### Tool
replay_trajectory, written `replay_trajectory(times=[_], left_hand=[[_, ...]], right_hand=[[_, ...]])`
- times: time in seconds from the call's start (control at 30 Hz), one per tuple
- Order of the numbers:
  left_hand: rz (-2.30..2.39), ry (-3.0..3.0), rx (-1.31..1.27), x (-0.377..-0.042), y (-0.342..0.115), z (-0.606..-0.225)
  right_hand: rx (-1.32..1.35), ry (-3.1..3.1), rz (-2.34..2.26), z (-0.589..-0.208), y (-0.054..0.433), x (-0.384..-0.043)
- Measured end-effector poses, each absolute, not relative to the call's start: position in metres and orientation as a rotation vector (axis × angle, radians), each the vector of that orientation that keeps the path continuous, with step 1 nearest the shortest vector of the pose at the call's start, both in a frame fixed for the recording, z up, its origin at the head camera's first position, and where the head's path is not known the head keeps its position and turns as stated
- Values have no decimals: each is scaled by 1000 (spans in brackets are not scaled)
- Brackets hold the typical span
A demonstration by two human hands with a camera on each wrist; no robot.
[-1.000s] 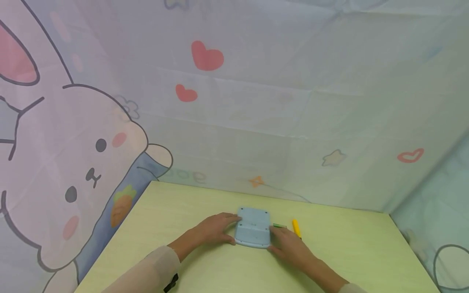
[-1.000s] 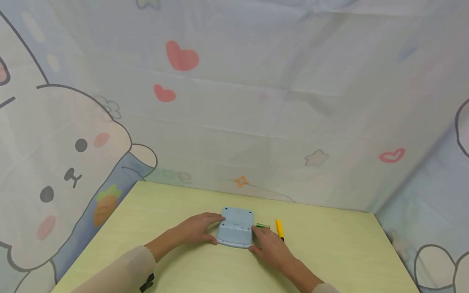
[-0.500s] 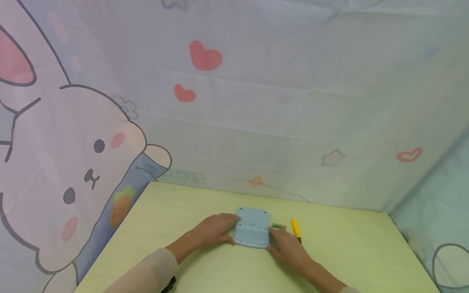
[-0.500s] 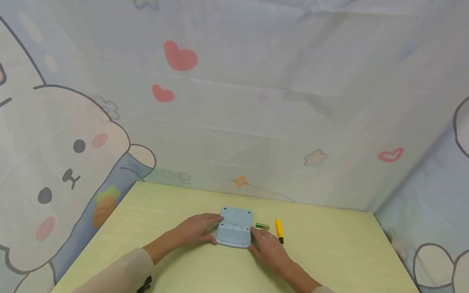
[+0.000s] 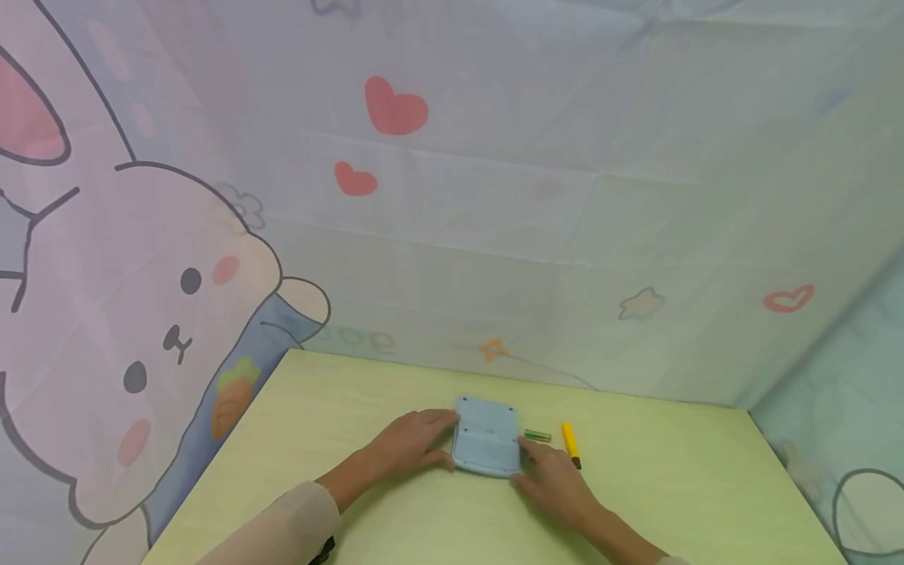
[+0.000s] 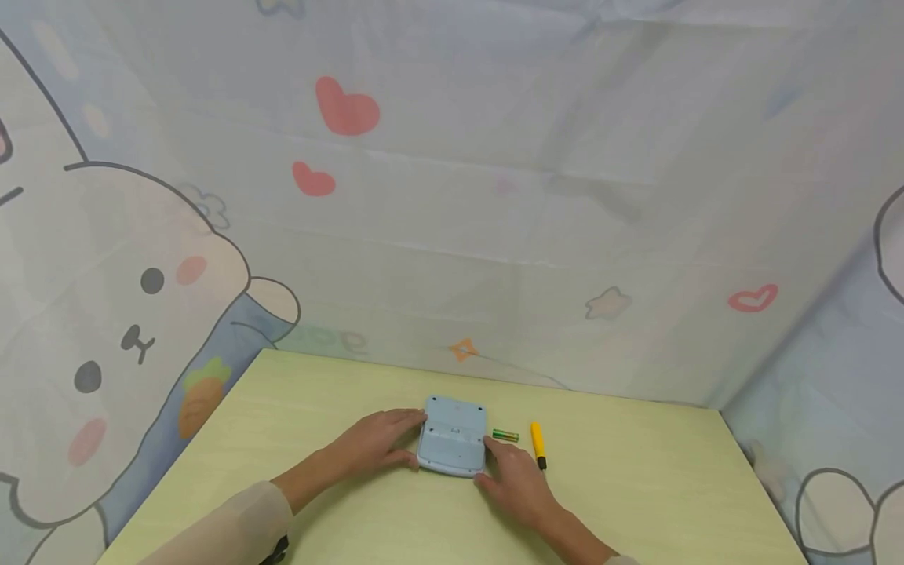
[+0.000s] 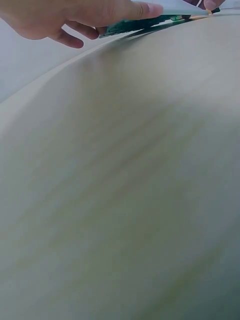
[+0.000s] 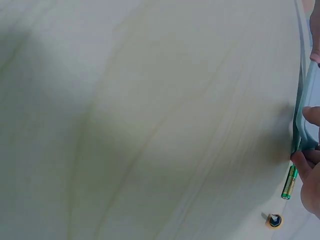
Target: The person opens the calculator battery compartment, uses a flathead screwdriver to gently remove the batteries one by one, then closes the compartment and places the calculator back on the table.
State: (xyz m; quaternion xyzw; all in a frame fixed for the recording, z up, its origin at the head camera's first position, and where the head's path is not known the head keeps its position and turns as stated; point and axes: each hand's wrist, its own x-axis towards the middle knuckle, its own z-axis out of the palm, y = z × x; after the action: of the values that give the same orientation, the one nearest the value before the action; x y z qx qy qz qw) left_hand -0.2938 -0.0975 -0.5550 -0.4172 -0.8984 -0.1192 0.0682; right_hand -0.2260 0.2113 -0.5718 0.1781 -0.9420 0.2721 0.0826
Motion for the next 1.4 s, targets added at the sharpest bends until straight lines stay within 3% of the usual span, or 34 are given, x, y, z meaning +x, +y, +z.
replay_trajectory(times=[0.47, 0.87, 1.4], left_hand=[[-529, -2601, -1306, -297, -104, -555], [-837, -2746, -1116, -293, -98, -547], [-1120, -2621, -877, -281, -78, -537]], right_hand=[[459, -2730, 1076, -569, 209, -223], [421, -2456, 1408, -564, 206, -224], [579, -2323, 1454, -541, 201, -224]])
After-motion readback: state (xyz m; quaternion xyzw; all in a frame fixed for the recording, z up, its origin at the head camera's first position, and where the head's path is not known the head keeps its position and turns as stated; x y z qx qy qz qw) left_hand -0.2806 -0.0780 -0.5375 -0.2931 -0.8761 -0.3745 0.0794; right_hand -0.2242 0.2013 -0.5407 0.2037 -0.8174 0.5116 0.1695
